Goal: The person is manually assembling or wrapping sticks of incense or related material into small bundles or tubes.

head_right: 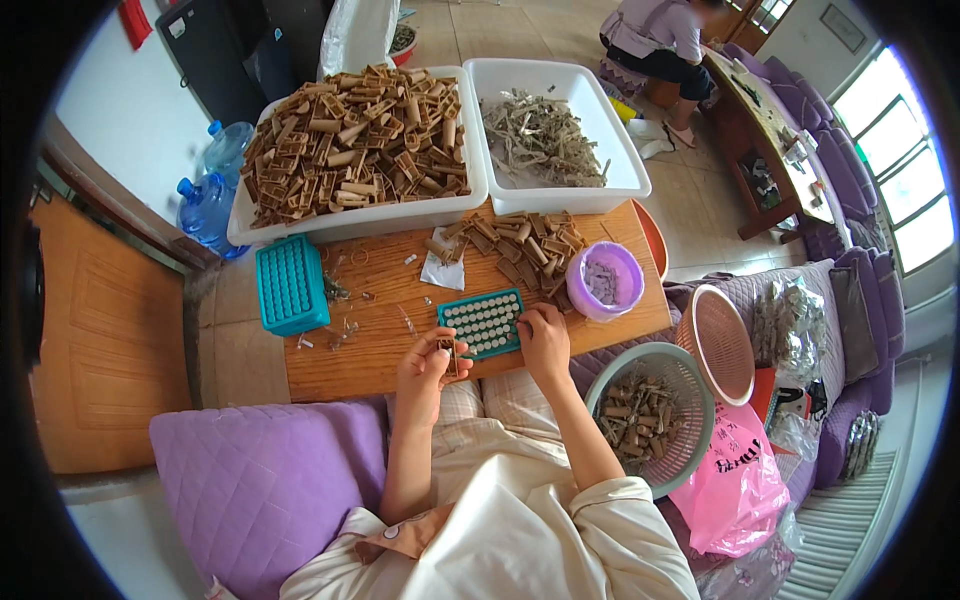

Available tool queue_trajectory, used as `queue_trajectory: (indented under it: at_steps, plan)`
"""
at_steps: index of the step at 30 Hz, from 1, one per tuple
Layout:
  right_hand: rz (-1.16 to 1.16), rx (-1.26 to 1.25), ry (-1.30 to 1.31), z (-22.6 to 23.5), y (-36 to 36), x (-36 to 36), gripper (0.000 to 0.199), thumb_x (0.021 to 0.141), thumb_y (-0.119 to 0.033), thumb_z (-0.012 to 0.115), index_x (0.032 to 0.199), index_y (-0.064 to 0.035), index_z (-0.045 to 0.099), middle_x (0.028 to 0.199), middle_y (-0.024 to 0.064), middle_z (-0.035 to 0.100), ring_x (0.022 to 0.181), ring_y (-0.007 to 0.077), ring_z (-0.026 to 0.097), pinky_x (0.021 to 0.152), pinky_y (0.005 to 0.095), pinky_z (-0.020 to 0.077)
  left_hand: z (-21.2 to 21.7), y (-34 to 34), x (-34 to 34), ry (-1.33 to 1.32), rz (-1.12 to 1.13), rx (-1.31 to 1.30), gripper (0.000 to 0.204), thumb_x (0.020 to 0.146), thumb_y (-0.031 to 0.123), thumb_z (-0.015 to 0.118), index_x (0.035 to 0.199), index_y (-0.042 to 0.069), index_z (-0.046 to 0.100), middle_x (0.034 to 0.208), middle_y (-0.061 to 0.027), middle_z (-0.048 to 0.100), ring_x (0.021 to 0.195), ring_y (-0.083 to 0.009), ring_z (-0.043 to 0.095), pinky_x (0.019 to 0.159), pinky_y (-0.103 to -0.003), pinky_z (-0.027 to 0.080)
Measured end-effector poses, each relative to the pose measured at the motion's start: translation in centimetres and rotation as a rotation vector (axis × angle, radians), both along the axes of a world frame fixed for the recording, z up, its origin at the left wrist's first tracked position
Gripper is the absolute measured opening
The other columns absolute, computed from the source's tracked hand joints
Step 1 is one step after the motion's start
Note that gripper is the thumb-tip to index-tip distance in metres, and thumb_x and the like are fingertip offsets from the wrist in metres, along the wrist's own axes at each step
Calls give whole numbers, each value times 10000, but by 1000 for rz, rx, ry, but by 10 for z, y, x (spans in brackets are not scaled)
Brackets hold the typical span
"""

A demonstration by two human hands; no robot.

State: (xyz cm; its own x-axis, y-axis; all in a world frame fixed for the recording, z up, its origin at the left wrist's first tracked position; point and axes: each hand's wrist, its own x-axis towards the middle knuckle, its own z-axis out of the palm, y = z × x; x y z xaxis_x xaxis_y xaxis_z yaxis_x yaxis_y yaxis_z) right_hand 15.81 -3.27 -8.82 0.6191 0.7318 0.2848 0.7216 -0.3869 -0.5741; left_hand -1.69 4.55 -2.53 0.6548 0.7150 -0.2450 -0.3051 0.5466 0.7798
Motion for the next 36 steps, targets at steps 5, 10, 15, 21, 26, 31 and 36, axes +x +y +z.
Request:
queue_trajectory:
  at_steps: [5,10,15,21,26,31,36]
  plan:
    - [-24,79,12,7,6,-3,112,677,-81,621,777,-34,598,913,94,540,841,281,519,730,360,431,-2,0,0,5,-3,9,226,836,50,448,1055,27,498,903,-97,579,748,-150,586,655,-253,489]
    - [64,27,-122,1,6,2,86,667,-75,617,748,-47,607,882,67,555,838,262,525,733,351,432,-2,0,1,-10,-16,14,226,838,67,448,1055,31,502,902,-88,578,740,-144,589,653,-247,493]
    - [139,19,-172,5,7,4,97,671,-65,611,766,-47,600,869,68,555,843,256,525,735,350,432,-3,1,0,-6,-9,8,224,842,87,456,1054,36,506,904,-84,580,734,-141,596,648,-245,503]
    - [145,272,114,52,12,-21,112,691,-10,604,796,-30,573,876,98,562,816,274,551,699,346,453,-3,-1,2,6,-25,17,237,850,95,462,1075,28,493,913,-88,581,745,-150,601,663,-263,516]
    - [375,373,108,90,10,-65,135,703,14,607,826,-21,566,897,103,573,771,249,583,641,306,479,3,-4,5,-8,-69,8,273,851,69,471,1117,8,473,912,-47,567,758,-93,565,671,-240,505]
    - [372,372,76,76,3,-60,131,705,8,609,823,-15,557,904,96,570,753,236,585,619,298,485,-4,-4,6,19,-107,46,270,856,81,485,1114,0,479,884,-31,563,757,-69,546,668,-226,501]
    - [423,243,257,77,-4,-55,99,717,-15,595,806,-14,552,856,96,560,728,244,574,620,306,478,-14,-2,4,46,-189,138,268,860,88,489,1105,-20,483,855,-34,573,745,-70,546,633,-208,480]
